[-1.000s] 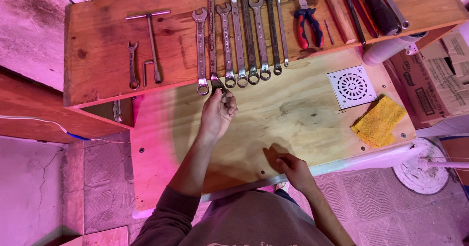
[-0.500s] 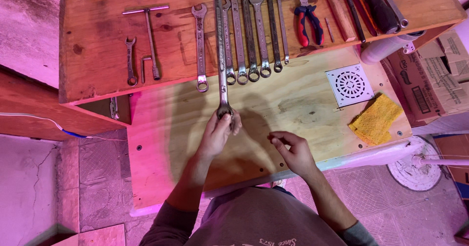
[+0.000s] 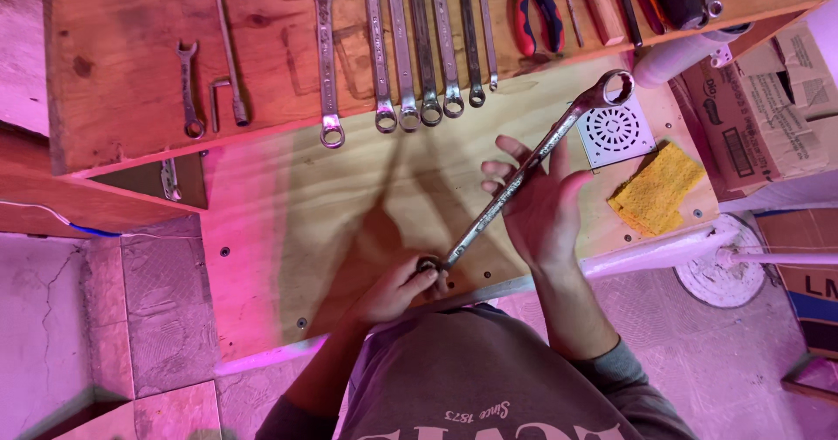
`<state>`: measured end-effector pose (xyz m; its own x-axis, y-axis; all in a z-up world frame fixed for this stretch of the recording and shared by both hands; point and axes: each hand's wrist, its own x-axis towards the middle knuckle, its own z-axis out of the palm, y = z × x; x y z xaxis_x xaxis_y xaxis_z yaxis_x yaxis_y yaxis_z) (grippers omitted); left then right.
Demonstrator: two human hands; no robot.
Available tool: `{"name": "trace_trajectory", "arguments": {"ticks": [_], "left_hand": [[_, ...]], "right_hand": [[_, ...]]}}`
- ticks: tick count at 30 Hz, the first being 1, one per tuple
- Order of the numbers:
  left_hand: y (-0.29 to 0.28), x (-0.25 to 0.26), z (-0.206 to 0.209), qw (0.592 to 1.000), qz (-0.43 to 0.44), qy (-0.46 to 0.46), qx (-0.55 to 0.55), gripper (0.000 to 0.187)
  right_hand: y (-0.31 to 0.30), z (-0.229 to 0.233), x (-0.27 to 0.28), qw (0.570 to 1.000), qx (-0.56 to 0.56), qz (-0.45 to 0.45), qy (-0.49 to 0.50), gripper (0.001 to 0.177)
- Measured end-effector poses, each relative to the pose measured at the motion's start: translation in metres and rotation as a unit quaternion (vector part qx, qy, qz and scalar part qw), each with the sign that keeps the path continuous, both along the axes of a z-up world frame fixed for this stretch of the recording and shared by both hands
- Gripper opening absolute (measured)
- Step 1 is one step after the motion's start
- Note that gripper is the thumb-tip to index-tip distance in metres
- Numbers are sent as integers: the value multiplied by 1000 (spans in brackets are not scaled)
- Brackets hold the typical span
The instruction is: The person picks up various wrenches, pliers, and a hammer from a shelf and arranges them on a wooden workbench, gathering several wrenches together in a stack.
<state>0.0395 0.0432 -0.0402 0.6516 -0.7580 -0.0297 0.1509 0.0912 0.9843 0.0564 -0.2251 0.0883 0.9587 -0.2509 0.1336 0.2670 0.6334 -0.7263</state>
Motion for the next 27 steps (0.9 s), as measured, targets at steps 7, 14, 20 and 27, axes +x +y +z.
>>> {"name": "trace_trajectory", "arguments": {"ticks": [7,14,20,27], "left_hand": [[13,28,-43,989,118,90,23,28],[21,53,-103,954,285,91,12,37],[24,64,-99,923,368,-38,106,44],[22,83,-133,887,358,-203,209,73]], "right_hand": [[-47,-38,18,993,91,-38,70,67],[-87,-81,33,984,53,-119,122,30],[-92,-116,34,955,-221,-132,147,38],[-122,-149,39,883,-408,-122,196,55]]}}
